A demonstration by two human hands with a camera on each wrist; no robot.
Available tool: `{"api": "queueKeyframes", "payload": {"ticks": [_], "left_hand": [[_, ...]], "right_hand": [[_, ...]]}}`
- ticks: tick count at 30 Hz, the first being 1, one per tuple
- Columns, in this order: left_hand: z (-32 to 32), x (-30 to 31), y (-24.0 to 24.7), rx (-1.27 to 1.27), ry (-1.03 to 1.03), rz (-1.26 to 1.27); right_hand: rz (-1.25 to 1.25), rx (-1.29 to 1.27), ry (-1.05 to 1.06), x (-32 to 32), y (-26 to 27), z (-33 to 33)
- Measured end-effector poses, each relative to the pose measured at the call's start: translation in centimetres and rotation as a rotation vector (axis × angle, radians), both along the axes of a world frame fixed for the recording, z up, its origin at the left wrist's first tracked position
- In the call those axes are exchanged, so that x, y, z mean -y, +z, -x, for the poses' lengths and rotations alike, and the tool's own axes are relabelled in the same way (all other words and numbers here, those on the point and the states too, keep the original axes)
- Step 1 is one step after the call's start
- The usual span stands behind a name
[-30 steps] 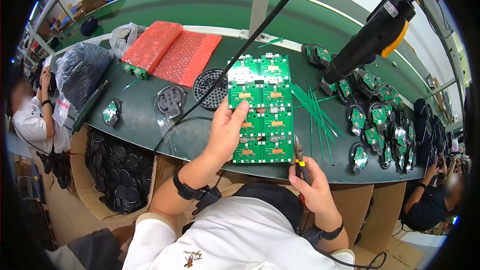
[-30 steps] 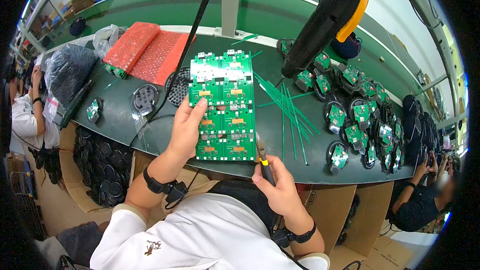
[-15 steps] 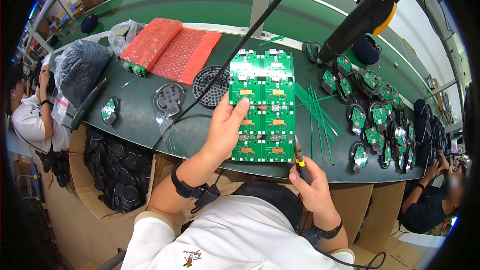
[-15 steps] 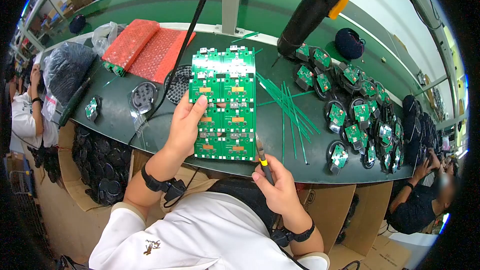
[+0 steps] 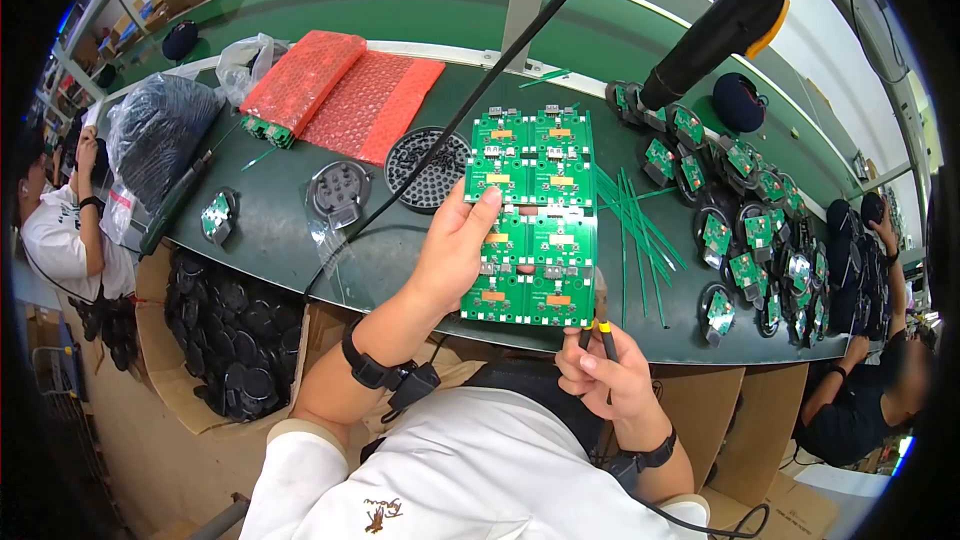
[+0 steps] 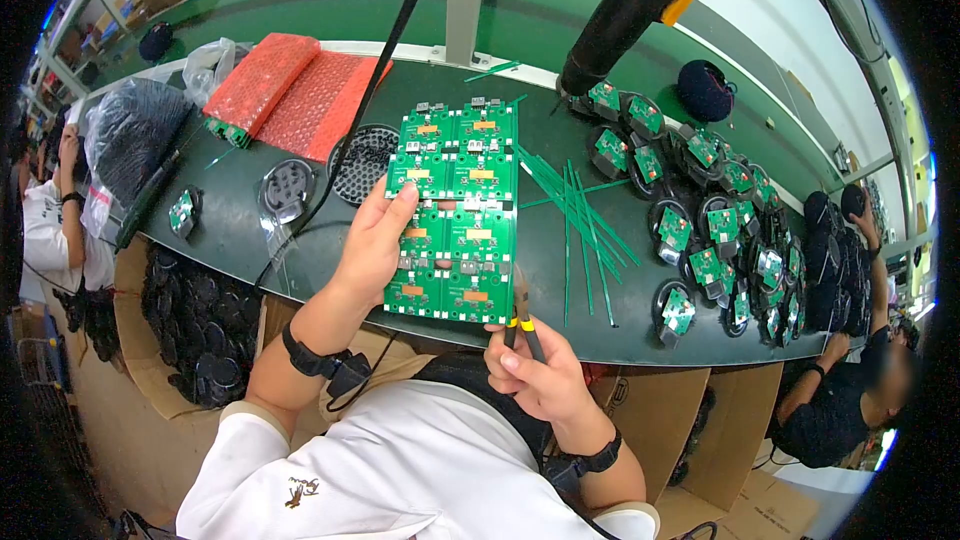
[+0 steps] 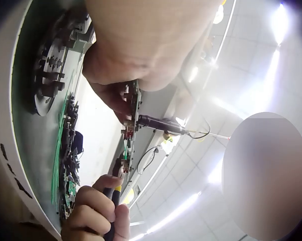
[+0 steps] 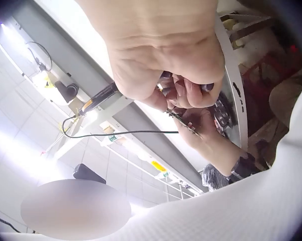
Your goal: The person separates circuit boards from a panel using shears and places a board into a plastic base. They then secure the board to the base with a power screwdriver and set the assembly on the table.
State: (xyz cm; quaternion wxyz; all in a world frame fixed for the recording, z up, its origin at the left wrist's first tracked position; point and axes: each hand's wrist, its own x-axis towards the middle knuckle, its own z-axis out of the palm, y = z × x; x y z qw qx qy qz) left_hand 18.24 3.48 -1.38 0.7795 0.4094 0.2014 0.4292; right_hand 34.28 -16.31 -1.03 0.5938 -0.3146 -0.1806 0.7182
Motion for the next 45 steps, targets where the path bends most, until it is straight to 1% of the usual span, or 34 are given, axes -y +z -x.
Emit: {"api": "queueKeyframes", "payload": {"ticks": [1,2,4,5,6,7,8,10,13,15,17,19,20,21,22,23,25,26,28,29,30,31,32,34,38,40,44,45], "left_hand": [[0.1,-0.2,-0.1,0.001,0.000,0.000],[0.4,-0.4,-0.2,-0.028,0.007,-0.037],[0.5,-0.6,-0.1,-0.057,0.014,-0.073],[0.5,-0.5,0.1,-0.073,0.057,-0.134],[0.5,-0.5,0.3,-0.089,0.102,-0.196],[0.6,-0.6,0.4,-0.089,0.103,-0.194],[0.7,-0.8,0.6,-0.084,0.107,-0.187],[0.7,-1.0,0.9,-0.080,0.110,-0.180],[0.7,-1.1,1.2,-0.061,0.124,-0.215],[0.7,-1.0,1.2,-0.073,0.145,-0.241],[0.9,-1.2,1.2,-0.073,0.108,-0.192],[0.9,-1.3,1.1,-0.073,0.071,-0.143],[0.9,-1.2,1.0,-0.057,0.054,-0.084],[0.8,-1.2,0.8,-0.042,0.036,-0.026],[0.7,-1.2,0.5,-0.042,0.036,-0.026],[0.5,-1.1,0.2,-0.019,0.035,-0.019],[0.5,-1.2,0.1,0.004,0.036,-0.012],[0.5,-1.2,0.1,0.002,0.041,-0.016],[0.5,-1.3,0.2,0.000,0.046,-0.019],[0.4,-1.3,0.2,-0.043,0.092,-0.078],[0.4,-1.4,0.2,-0.086,0.138,-0.138],[0.4,-1.5,0.0,-0.076,0.152,-0.150],[0.4,-1.5,0.1,-0.076,0.152,-0.149],[0.5,-1.5,0.2,-0.082,0.157,-0.163],[0.6,-1.5,0.6,-0.069,0.148,-0.192],[0.7,-1.5,0.6,-0.108,0.169,-0.269],[0.7,-1.8,-0.3,-0.147,0.185,-0.285],[0.6,-1.8,-0.4,-0.144,0.201,-0.297]], "right_hand": [[0.029,0.060,-0.019,0.0,0.0,0.0],[0.029,0.061,-0.018,-0.1,0.0,-0.1],[0.084,0.442,-0.060,0.0,0.2,-0.2],[0.086,0.441,-0.059,0.0,0.4,-0.1],[0.073,0.612,-0.057,-0.1,0.8,0.0],[0.059,0.784,-0.054,-0.1,1.2,0.1],[0.060,0.784,-0.052,-0.1,1.6,0.1],[0.047,0.913,-0.037,0.0,2.0,0.2],[0.061,0.954,-0.045,0.1,1.9,0.2],[0.058,0.926,-0.037,0.1,1.8,0.1],[0.057,0.899,-0.029,0.2,1.7,0.0],[0.055,0.461,0.006,0.3,1.2,-0.1],[0.056,0.461,0.007,0.3,0.9,0.0],[0.030,0.282,0.018,0.3,0.5,0.2],[0.005,0.102,0.030,0.3,0.2,0.3],[0.005,0.102,0.030,0.2,0.1,0.3],[-0.019,0.000,0.038,0.2,-0.1,0.3],[-0.018,0.000,0.038,0.1,-0.1,0.3],[0.039,0.338,0.017,0.0,0.0,0.0],[0.040,0.338,0.017,0.0,0.1,0.0],[0.036,0.510,-0.008,0.0,0.2,0.0],[0.032,0.681,-0.034,0.0,0.4,0.0],[0.033,0.681,-0.034,0.0,0.7,0.1],[0.078,0.825,-0.037,0.0,1.5,0.3],[0.087,0.889,-0.042,0.1,1.5,0.2],[0.094,0.933,-0.038,0.1,1.4,0.1],[0.099,0.932,-0.018,0.2,1.2,0.0],[0.070,0.892,-0.033,0.2,1.1,0.1]]}}
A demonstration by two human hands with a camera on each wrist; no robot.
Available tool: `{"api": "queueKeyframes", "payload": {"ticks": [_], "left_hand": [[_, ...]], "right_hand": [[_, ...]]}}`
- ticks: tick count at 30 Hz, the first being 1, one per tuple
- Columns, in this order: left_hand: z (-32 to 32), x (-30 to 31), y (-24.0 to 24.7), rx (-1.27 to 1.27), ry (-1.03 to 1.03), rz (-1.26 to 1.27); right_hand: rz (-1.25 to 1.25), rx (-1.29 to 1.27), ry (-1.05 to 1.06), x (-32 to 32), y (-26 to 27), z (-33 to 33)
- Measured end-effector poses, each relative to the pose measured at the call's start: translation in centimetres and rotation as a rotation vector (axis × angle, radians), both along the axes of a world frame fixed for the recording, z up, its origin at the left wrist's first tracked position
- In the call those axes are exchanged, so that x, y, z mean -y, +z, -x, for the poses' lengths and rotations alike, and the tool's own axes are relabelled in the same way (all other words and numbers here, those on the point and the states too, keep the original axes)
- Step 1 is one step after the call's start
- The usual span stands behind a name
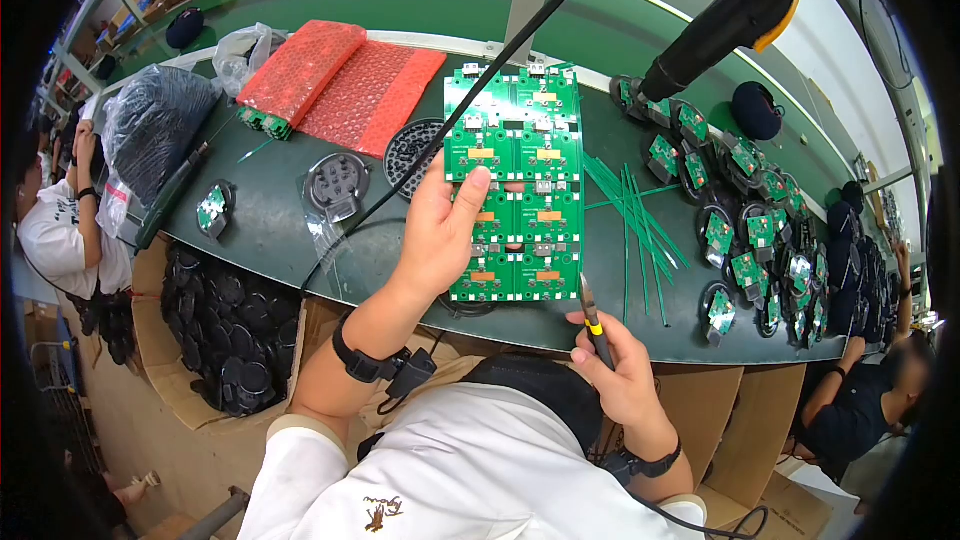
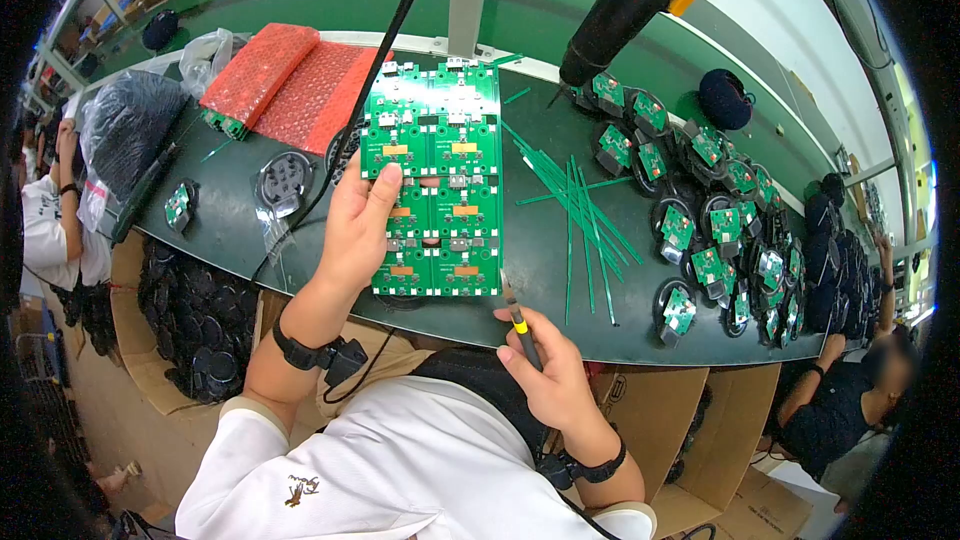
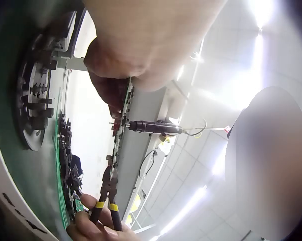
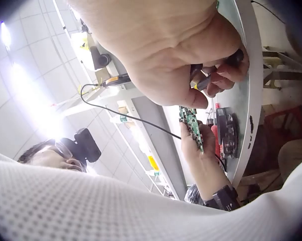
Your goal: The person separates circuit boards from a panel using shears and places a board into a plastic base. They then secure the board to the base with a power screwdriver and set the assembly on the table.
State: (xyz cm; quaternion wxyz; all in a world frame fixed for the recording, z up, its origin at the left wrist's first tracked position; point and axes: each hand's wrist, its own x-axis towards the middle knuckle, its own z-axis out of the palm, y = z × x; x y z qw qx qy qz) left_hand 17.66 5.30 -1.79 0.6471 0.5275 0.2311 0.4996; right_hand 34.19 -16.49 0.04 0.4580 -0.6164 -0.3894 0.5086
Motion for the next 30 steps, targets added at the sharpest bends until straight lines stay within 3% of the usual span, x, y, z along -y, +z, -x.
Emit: {"api": "queueKeyframes", "payload": {"ticks": [5,7,8,12,13,14,18,30], "left_hand": [[0.2,0.2,0.9,0.021,-0.069,0.095],[0.2,0.7,0.8,0.158,-0.194,0.294],[0.1,0.8,0.2,0.173,-0.198,0.328],[0.5,0.5,0.4,0.176,-0.223,0.332],[0.4,0.5,0.4,0.177,-0.223,0.332],[0.3,0.5,0.3,0.146,-0.193,0.264],[-0.2,1.2,0.3,0.087,-0.143,0.119],[-0.2,1.4,0.6,0.024,-0.112,0.009]], "right_hand": [[-0.035,-0.279,0.041,0.1,-0.3,0.2],[-0.098,-0.856,0.156,0.3,-1.1,0.1],[-0.121,-0.923,0.181,0.4,-1.4,0.1],[-0.118,-0.712,0.148,-0.2,-1.0,0.0],[-0.103,-0.548,0.091,-0.2,-1.0,-0.3],[-0.088,-0.384,0.035,-0.3,-1.0,-0.5],[-0.079,-0.133,-0.002,-1.3,0.1,-0.8],[-0.055,-0.172,-0.073,-1.4,0.0,-0.6]]}}
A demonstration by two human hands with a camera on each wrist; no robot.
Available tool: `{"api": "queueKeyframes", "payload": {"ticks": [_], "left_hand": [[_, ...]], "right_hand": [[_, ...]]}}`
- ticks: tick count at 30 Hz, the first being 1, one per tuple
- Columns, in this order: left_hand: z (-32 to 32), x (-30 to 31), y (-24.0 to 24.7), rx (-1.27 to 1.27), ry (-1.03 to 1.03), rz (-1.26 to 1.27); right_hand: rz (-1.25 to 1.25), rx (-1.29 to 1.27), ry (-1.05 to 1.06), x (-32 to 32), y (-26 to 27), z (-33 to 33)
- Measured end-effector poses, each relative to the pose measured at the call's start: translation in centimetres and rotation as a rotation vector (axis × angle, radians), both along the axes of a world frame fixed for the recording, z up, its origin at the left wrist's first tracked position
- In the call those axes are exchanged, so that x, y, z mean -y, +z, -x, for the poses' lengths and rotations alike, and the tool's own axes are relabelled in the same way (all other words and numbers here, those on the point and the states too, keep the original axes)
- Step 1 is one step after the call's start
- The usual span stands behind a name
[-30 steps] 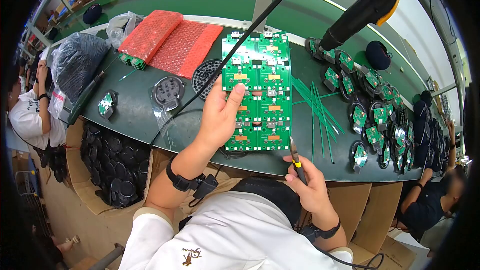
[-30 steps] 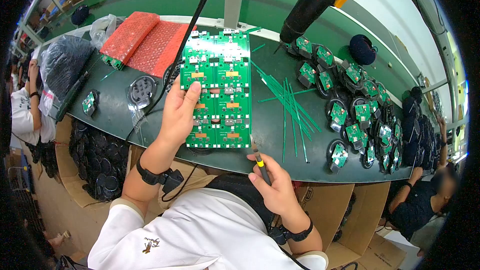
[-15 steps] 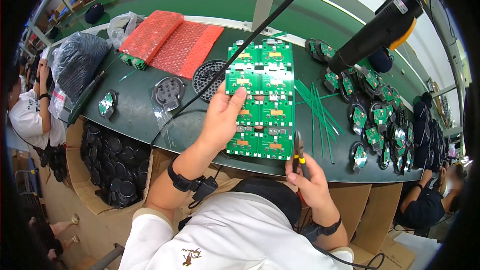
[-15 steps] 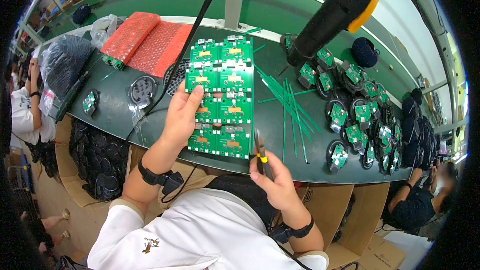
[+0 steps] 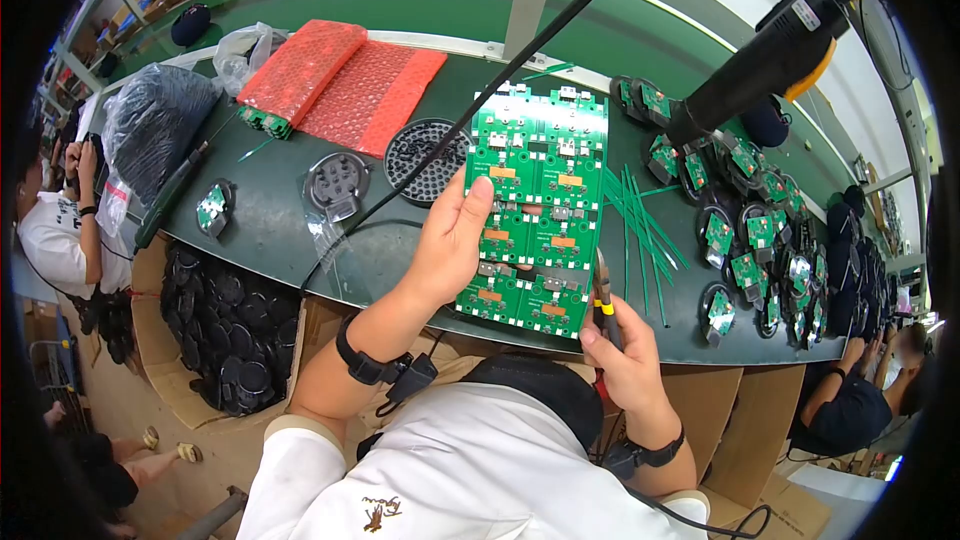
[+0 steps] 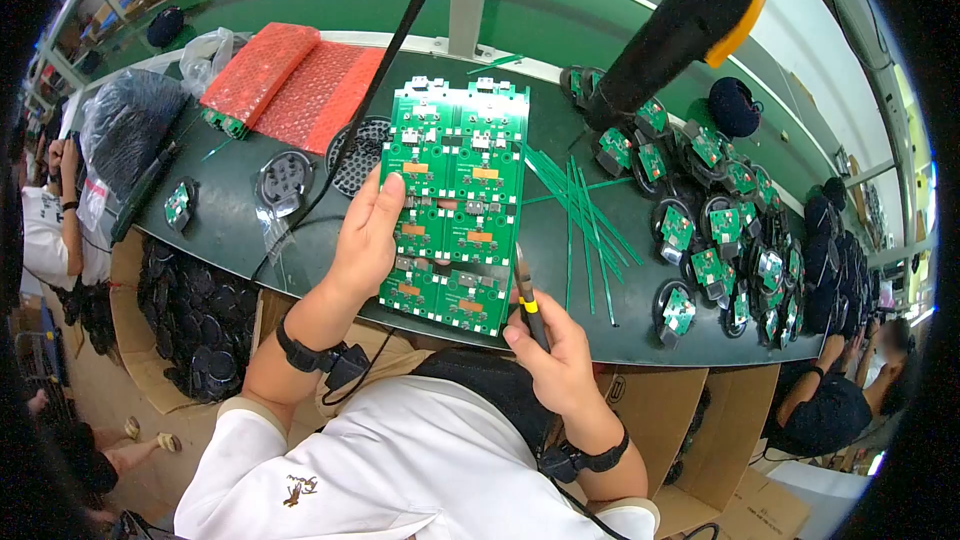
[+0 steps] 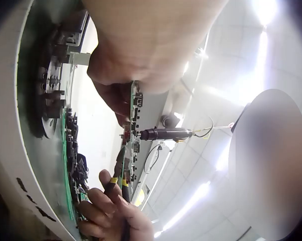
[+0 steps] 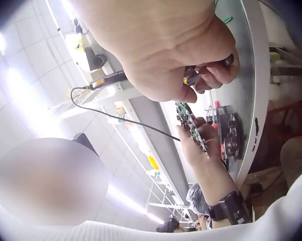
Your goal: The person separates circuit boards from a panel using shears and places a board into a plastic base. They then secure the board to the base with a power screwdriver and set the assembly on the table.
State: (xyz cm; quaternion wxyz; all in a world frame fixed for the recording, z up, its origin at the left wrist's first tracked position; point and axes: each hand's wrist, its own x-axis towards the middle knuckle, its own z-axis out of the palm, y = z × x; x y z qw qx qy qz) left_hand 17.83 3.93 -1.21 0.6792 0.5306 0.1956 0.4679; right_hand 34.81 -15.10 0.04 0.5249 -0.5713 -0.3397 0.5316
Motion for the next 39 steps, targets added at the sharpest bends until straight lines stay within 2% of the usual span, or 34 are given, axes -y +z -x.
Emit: {"api": "queueKeyframes", "payload": {"ticks": [1,3,4,6,7,9,13,15,16,17,19,20,30,32,33,35,39], "left_hand": [[0.0,-0.1,0.0,-0.010,-0.017,0.024],[-0.2,-0.1,-0.1,-0.019,-0.034,0.047],[-0.3,-0.1,-0.1,0.027,-0.065,0.124],[-0.5,0.0,-0.3,0.073,-0.096,0.199],[-0.5,0.1,-0.5,0.063,-0.112,0.276],[-0.6,0.1,-0.7,0.052,-0.126,0.353],[-0.4,0.0,-0.2,0.076,-0.120,0.347],[-0.2,-0.1,0.1,0.078,-0.117,0.321],[-0.2,-0.1,0.1,0.061,-0.098,0.260],[-0.2,-0.1,0.2,0.045,-0.080,0.201],[-0.3,0.3,0.6,0.024,-0.071,0.156],[-0.3,0.5,0.7,0.004,-0.058,0.110],[0.0,0.5,0.5,-0.025,-0.093,0.036],[0.0,0.4,0.5,-0.024,-0.111,0.085],[0.0,0.4,0.6,-0.022,-0.127,0.135],[-0.1,0.5,0.2,-0.012,-0.158,0.184],[-0.3,0.9,-0.2,0.037,-0.211,0.307]], "right_hand": [[0.001,0.000,-0.001,0.1,-0.3,0.0],[0.005,-0.390,0.019,0.1,-1.0,0.0],[0.005,-0.390,0.018,0.1,-1.2,0.0],[-0.048,-0.729,0.073,-0.1,-1.3,0.0],[-0.048,-0.728,0.075,-0.2,-1.3,0.0],[-0.052,-0.929,0.107,-0.2,-1.2,0.1],[-0.066,-0.783,0.068,-0.5,-1.1,0.2],[0.005,-0.347,0.012,-0.9,-0.6,-0.5],[-0.008,-0.234,0.022,-1.0,-0.6,-0.8],[-0.008,-0.235,0.020,-1.3,-0.4,-0.9],[-0.038,-0.036,-0.035,-1.8,0.0,-0.9],[-0.046,-0.021,-0.030,-1.9,0.1,-1.1],[-0.021,-0.060,-0.072,-2.1,0.3,-1.0],[-0.016,-0.241,-0.009,-1.9,0.2,-1.3],[-0.016,-0.242,-0.010,-1.8,0.2,-1.2],[-0.042,-0.483,0.010,-1.7,0.3,-0.8],[-0.111,-0.653,0.011,-1.5,-0.8,-0.2]]}}
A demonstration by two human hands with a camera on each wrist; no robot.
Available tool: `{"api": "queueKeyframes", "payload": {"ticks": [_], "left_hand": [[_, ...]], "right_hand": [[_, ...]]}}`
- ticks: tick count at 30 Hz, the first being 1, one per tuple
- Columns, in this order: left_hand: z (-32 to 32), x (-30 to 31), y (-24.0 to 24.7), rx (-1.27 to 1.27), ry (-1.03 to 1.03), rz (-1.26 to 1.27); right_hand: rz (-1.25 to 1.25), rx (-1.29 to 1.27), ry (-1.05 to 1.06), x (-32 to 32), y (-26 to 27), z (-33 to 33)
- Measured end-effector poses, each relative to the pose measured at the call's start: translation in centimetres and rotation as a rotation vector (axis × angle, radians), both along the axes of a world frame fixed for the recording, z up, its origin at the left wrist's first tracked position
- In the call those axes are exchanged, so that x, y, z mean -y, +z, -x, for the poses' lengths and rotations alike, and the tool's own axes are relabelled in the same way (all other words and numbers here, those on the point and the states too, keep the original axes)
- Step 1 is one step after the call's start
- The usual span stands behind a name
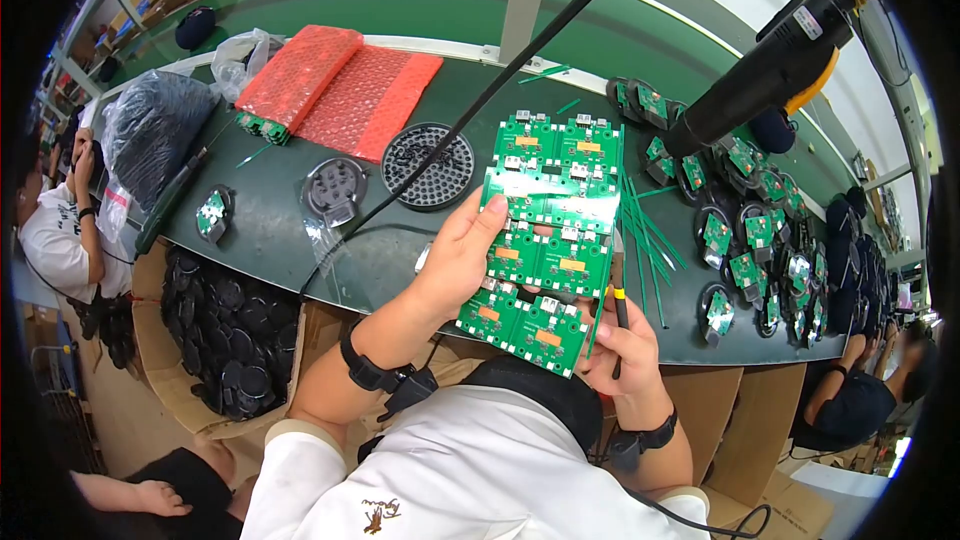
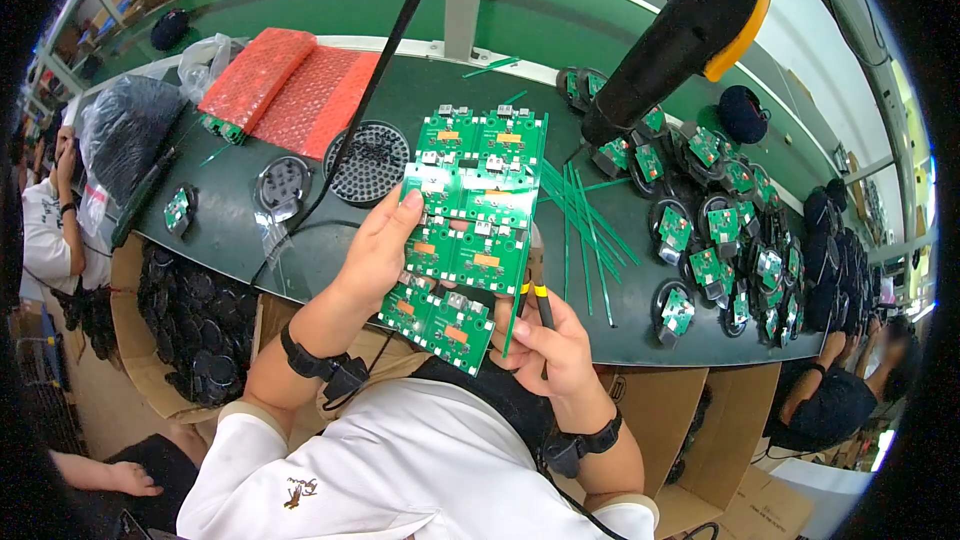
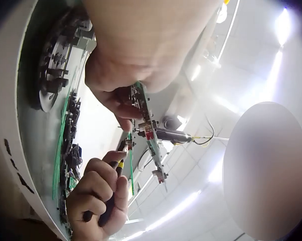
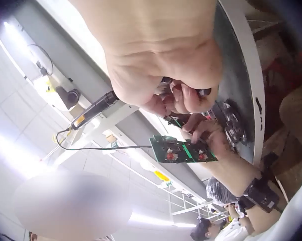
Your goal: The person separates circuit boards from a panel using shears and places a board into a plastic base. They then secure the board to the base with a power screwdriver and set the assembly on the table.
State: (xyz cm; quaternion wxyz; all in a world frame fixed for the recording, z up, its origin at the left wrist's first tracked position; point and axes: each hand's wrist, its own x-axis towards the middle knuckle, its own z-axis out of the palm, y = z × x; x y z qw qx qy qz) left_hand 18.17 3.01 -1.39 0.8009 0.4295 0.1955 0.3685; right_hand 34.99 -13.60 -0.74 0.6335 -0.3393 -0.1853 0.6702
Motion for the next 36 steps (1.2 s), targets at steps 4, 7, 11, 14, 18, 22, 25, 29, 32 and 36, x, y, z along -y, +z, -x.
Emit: {"api": "queueKeyframes", "payload": {"ticks": [4,7,11,14,18,22,25,29,32,36], "left_hand": [[-0.2,0.5,-0.1,0.006,-0.008,0.077],[0.0,0.2,-0.2,0.000,0.015,0.057],[0.1,-0.1,-0.2,-0.050,0.111,-0.157],[0.1,-0.1,0.4,-0.047,0.156,-0.184],[0.3,-0.4,0.3,-0.081,0.177,-0.295],[0.2,-0.2,0.5,-0.082,0.190,-0.287],[0.2,-0.1,0.2,-0.019,0.115,-0.112],[0.1,0.1,-0.7,0.082,0.009,0.102],[0.5,-0.2,-0.9,0.087,-0.043,0.140],[0.8,-0.4,0.2,0.051,0.073,0.024]], "right_hand": [[-0.083,-0.213,0.049,0.0,-0.8,0.2],[-0.032,-0.051,0.023,0.0,-0.3,0.2],[0.056,0.356,-0.009,0.3,-0.7,-0.8],[0.087,0.627,-0.023,0.5,-0.1,-0.5],[0.122,0.725,-0.020,0.9,0.0,-0.6],[0.151,0.609,-0.003,0.9,0.3,-0.5],[0.079,0.261,0.048,1.0,0.0,-0.1],[-0.068,-0.234,0.112,0.8,-0.9,0.7],[-0.123,-0.367,0.153,0.5,-1.1,0.4],[0.005,0.176,-0.008,0.1,-0.5,-0.8]]}}
